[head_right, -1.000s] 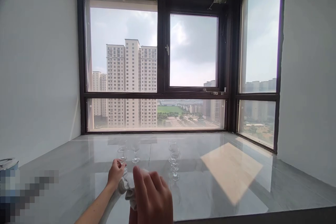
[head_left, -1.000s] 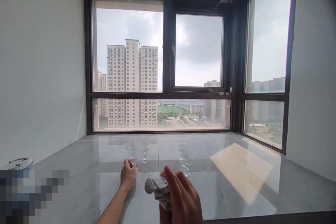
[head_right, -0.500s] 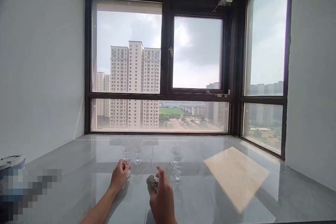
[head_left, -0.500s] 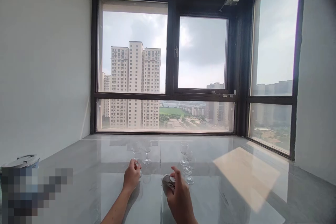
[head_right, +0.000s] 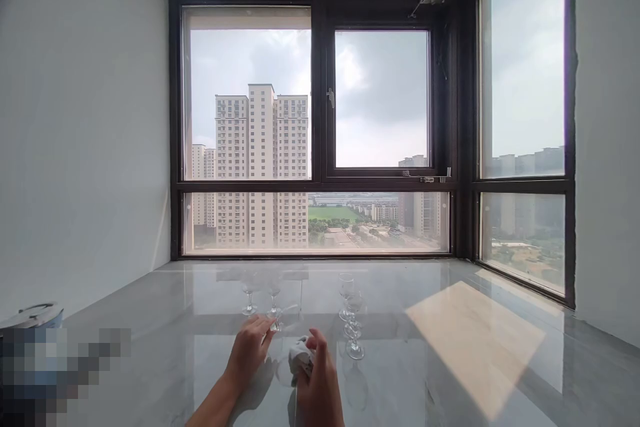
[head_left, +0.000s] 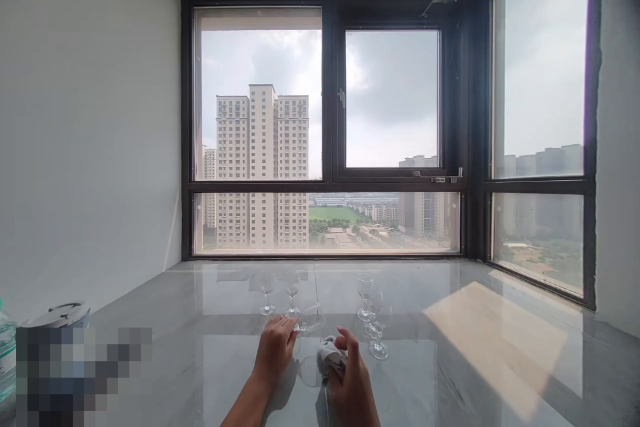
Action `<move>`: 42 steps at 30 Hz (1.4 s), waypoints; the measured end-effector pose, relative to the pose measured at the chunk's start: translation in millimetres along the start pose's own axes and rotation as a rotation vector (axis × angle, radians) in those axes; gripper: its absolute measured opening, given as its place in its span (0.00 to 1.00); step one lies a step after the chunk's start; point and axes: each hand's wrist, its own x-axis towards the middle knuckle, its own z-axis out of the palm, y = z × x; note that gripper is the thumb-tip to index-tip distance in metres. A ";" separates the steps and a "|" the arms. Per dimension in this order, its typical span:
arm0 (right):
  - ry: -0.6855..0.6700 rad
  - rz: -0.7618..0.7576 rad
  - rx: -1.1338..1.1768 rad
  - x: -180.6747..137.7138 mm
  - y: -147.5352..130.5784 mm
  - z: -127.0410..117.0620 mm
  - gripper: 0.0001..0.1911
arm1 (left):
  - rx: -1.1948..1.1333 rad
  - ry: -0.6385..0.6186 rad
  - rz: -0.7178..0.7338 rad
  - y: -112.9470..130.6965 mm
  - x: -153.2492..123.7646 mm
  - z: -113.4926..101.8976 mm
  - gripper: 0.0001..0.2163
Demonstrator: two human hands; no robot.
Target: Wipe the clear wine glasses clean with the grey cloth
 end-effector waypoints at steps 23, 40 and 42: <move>0.254 0.152 -0.125 50.8 -16.6 -9.7 0.22 | -0.102 0.033 0.164 8.8 -3.3 -3.2 0.11; 0.230 0.151 0.162 7.8 -13.5 -1.7 0.28 | -0.132 -0.011 -0.079 -2.1 -7.1 3.3 0.16; 0.246 0.130 0.041 -3.5 7.5 -31.9 0.27 | -0.144 -0.028 -0.123 -2.5 -7.4 3.6 0.15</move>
